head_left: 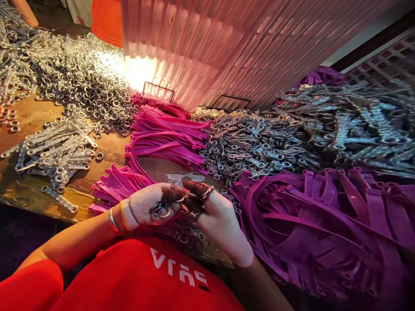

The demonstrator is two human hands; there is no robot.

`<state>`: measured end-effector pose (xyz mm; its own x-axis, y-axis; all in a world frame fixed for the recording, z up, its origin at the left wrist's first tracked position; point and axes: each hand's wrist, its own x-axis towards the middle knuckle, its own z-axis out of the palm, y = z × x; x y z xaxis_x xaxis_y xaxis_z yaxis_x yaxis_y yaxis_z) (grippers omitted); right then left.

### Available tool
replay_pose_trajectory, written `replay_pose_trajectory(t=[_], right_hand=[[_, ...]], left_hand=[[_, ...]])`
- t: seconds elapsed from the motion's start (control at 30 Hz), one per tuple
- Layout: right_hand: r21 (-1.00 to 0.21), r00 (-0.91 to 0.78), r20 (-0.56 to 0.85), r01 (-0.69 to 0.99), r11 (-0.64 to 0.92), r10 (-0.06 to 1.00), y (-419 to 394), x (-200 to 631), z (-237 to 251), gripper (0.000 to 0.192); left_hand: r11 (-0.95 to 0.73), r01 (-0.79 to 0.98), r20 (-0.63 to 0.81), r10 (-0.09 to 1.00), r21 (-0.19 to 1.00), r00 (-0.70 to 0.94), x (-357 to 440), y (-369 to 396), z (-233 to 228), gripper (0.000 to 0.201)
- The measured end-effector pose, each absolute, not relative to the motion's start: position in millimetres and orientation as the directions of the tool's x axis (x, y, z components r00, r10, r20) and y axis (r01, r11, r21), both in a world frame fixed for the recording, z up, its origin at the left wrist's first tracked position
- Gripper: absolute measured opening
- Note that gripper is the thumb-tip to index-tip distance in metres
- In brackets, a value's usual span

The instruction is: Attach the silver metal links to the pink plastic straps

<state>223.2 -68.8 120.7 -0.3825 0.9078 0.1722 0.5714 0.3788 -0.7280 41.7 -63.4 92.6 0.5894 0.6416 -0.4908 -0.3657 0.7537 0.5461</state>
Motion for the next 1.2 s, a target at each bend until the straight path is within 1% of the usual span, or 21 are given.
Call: replay_pose_trajectory(t=[0.03, 0.1, 0.17, 0.2, 0.23, 0.27, 0.37, 0.4, 0.43, 0.47, 0.5, 0.57, 0.63, 0.7, 0.8, 0.87, 0.93, 1.0, 1.03, 1.1, 1.2], right_hand=[[-0.791, -0.354, 0.108, 0.535, 0.296, 0.929, -71, 223, 124, 0.035], [-0.911, -0.300, -0.057, 0.406, 0.074, 0.952, -75, 222, 129, 0.028], [-0.962, -0.235, -0.194, 0.235, -0.138, 0.953, -78, 220, 131, 0.028], [-0.965, -0.198, -0.235, 0.167, -0.203, 0.952, -79, 219, 131, 0.030], [-0.964, -0.164, -0.254, 0.129, -0.234, 0.953, -80, 217, 131, 0.033], [-0.964, -0.139, -0.253, 0.121, -0.237, 0.957, -81, 215, 130, 0.036], [-0.961, -0.134, -0.198, 0.220, -0.165, 0.971, -80, 210, 130, 0.038], [-0.957, -0.137, -0.165, 0.262, -0.124, 0.977, -80, 209, 130, 0.037], [-0.950, -0.141, -0.127, 0.302, -0.080, 0.982, -79, 208, 130, 0.035], [-0.941, -0.147, -0.093, 0.335, -0.039, 0.985, -78, 206, 130, 0.033], [-0.933, -0.157, -0.066, 0.359, -0.005, 0.985, -77, 204, 129, 0.032], [-0.923, -0.181, -0.036, 0.384, 0.037, 0.983, -75, 200, 126, 0.031], [-0.916, -0.195, -0.018, 0.396, 0.062, 0.981, -76, 197, 121, 0.033], [-0.911, -0.201, -0.007, 0.406, 0.077, 0.980, -77, 197, 117, 0.036], [-0.914, -0.204, -0.015, 0.399, 0.069, 0.979, -76, 205, 116, 0.039], [-0.911, -0.253, 0.002, 0.398, 0.106, 0.968, -73, 212, 116, 0.042], [-0.892, -0.377, 0.039, 0.405, 0.203, 0.925, -69, 216, 114, 0.044], [-0.845, -0.483, 0.087, 0.427, 0.322, 0.871, -65, 217, 110, 0.041], [-0.802, -0.498, 0.109, 0.467, 0.372, 0.860, -63, 217, 107, 0.039], [-0.665, -0.475, 0.134, 0.607, 0.434, 0.870, -62, 218, 102, 0.035], [-0.429, -0.444, 0.054, 0.799, 0.422, 0.895, -61, 220, 102, 0.029]], left_hand=[[0.734, -0.352, -0.473, 0.656, 0.581, 0.588, 40, -64, 96, 0.021], [0.650, -0.349, -0.438, 0.734, 0.675, 0.519, 35, -63, 103, 0.022], [0.550, -0.403, -0.398, 0.824, 0.731, 0.402, 29, -59, 108, 0.021], [0.532, -0.447, -0.389, 0.841, 0.719, 0.375, 25, -56, 108, 0.020], [0.553, -0.494, -0.395, 0.831, 0.671, 0.392, 22, -52, 108, 0.017], [0.608, -0.534, -0.414, 0.793, 0.588, 0.446, 19, -49, 106, 0.015], [0.759, -0.573, -0.459, 0.646, 0.308, 0.609, 16, -46, 95, 0.018], [0.774, -0.577, -0.476, 0.623, 0.261, 0.621, 17, -48, 90, 0.021], [0.779, -0.576, -0.493, 0.613, 0.247, 0.617, 18, -50, 87, 0.023], [0.780, -0.567, -0.507, 0.613, 0.265, 0.606, 21, -53, 84, 0.024], [0.775, -0.547, -0.513, 0.625, 0.316, 0.589, 23, -57, 83, 0.024], [0.730, -0.472, -0.494, 0.683, 0.495, 0.538, 28, -65, 84, 0.025], [0.622, -0.378, -0.438, 0.767, 0.686, 0.469, 31, -71, 90, 0.029], [0.525, -0.303, -0.389, 0.826, 0.795, 0.409, 30, -74, 96, 0.033], [0.502, -0.274, -0.372, 0.832, 0.820, 0.412, 25, -70, 105, 0.037], [0.555, -0.263, -0.393, 0.785, 0.789, 0.479, 23, -66, 107, 0.038], [0.620, -0.234, -0.434, 0.725, 0.749, 0.535, 24, -64, 106, 0.039], [0.662, -0.193, -0.477, 0.682, 0.724, 0.554, 29, -63, 100, 0.038], [0.670, -0.180, -0.492, 0.676, 0.720, 0.549, 31, -63, 96, 0.037], [0.658, -0.179, -0.499, 0.696, 0.731, 0.516, 34, -63, 90, 0.035], [0.571, -0.137, -0.456, 0.758, 0.810, 0.465, 32, -62, 89, 0.036]])
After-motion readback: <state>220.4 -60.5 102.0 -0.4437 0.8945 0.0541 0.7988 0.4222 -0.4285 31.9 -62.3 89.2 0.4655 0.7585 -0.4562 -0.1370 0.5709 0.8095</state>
